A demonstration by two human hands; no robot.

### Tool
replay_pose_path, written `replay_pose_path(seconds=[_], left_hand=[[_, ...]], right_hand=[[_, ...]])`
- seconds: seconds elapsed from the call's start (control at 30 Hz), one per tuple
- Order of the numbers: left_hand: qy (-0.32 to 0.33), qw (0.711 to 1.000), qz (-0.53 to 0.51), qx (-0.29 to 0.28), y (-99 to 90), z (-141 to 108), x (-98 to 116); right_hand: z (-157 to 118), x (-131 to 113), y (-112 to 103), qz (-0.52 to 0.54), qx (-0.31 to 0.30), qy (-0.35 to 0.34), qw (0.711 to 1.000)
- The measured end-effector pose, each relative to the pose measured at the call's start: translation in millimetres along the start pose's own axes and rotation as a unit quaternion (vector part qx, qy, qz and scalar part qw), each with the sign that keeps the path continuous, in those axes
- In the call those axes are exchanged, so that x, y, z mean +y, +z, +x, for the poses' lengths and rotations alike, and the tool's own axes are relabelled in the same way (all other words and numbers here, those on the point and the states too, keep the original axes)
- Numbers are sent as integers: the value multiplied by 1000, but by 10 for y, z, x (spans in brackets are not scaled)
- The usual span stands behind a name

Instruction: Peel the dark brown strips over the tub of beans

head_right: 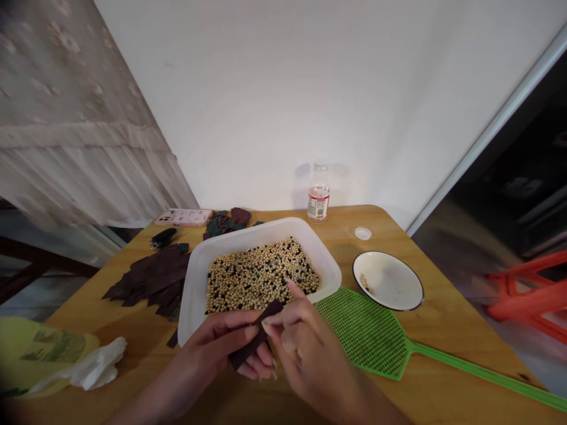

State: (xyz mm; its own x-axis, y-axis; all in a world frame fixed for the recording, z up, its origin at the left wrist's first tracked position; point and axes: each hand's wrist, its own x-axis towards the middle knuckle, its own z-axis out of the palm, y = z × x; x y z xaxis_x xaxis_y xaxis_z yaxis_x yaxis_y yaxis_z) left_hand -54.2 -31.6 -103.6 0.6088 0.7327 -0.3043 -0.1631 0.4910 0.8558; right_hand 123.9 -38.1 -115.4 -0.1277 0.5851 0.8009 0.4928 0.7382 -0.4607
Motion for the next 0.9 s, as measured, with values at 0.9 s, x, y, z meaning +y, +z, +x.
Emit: replay_pose_path(seconds=[0.9], left_hand=[[8, 999, -25, 33, 0, -11, 32]], right_hand=[[27, 22, -78, 31, 3, -2, 1000]])
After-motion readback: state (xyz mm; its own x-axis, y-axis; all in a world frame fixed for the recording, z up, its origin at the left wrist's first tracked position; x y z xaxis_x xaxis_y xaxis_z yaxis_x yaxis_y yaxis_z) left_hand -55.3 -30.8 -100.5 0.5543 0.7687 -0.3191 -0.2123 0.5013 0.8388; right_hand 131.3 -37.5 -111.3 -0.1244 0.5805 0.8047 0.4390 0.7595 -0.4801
